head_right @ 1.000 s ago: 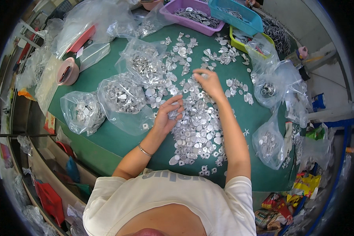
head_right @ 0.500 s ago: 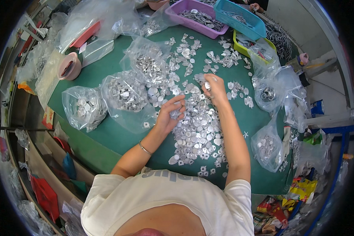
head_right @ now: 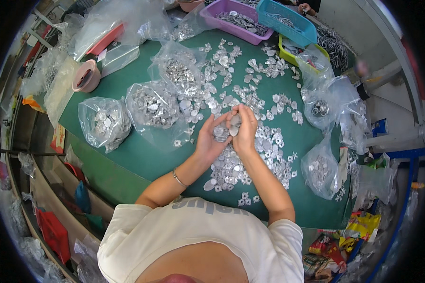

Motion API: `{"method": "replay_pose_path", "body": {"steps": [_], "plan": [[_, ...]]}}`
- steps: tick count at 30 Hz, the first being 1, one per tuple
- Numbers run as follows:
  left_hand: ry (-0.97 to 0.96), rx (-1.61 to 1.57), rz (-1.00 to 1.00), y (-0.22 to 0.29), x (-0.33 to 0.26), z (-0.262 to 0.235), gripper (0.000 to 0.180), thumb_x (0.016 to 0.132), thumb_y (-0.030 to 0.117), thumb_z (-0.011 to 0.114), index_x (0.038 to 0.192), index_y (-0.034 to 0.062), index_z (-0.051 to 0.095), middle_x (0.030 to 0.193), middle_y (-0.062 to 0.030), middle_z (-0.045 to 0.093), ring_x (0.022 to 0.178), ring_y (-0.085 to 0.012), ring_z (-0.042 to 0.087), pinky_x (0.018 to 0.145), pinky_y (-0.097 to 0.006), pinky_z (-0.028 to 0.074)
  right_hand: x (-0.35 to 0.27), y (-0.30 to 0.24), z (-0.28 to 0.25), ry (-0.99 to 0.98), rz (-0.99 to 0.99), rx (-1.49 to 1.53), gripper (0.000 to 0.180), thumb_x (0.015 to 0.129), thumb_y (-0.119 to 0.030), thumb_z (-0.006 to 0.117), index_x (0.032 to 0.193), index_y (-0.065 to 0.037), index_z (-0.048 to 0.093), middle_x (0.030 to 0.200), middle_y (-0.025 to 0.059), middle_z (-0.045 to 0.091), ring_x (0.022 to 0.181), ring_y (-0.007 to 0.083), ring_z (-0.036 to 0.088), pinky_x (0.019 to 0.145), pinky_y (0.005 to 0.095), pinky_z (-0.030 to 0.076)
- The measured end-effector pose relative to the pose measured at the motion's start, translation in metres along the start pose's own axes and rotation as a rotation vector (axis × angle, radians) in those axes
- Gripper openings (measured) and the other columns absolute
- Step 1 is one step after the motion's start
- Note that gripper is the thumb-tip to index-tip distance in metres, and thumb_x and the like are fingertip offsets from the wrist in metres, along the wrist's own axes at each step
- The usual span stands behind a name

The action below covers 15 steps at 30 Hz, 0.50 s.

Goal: The person sorts through a large pile of metallic star-shaped washers on a table, picking them up by hand and placing them into clear plastic bags.

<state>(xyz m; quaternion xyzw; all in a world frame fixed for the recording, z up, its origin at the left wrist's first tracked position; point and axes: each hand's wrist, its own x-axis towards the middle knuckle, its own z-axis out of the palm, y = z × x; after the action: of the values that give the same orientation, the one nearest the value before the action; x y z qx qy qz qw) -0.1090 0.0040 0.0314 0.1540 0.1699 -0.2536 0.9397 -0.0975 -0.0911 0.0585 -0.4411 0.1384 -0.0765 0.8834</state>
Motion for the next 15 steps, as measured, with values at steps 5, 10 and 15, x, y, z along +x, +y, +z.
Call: {"method": "replay_pose_path", "body": {"steps": [5, 10, 15], "plan": [[-0.033, -0.072, 0.051, -0.021, -0.020, 0.014, 0.035, 0.093, 0.036, 0.037, 0.106, 0.0075, 0.052, 0.104, -0.0059, 0.056, 0.101, -0.0175, 0.053, 0.092, -0.034, 0.039, -0.044, 0.012, -0.005, -0.102, -0.420, -0.594, 0.019, 0.089, -0.015, 0.048, 0.091, 0.000, 0.059, 0.092, 0.0090, 0.056, 0.091, 0.0197, 0.053, 0.082, 0.0304, 0.038], [-0.235, 0.229, 0.161, -0.040, -0.026, -0.013, 0.034, 0.094, 0.032, 0.035, 0.110, 0.0059, 0.049, 0.104, -0.0041, 0.051, 0.100, -0.0134, 0.050, 0.086, -0.027, 0.041, -0.080, -0.003, 0.015, -0.266, -0.706, -1.216, 0.027, 0.086, -0.017, 0.045, 0.106, -0.005, 0.059, 0.113, 0.0140, 0.048, 0.109, 0.0275, 0.042, 0.096, 0.0371, 0.028], [-0.094, -0.026, 0.117, -0.034, -0.058, 0.004, 0.037, 0.092, 0.032, 0.037, 0.118, 0.0075, 0.046, 0.112, -0.0050, 0.049, 0.104, -0.0145, 0.049, 0.088, -0.028, 0.040, -0.099, -0.005, 0.017, -0.375, -0.715, -1.265, 0.037, 0.081, -0.020, 0.052, 0.115, -0.004, 0.056, 0.123, 0.0152, 0.045, 0.121, 0.0356, 0.033, 0.103, 0.0464, 0.012]]}}
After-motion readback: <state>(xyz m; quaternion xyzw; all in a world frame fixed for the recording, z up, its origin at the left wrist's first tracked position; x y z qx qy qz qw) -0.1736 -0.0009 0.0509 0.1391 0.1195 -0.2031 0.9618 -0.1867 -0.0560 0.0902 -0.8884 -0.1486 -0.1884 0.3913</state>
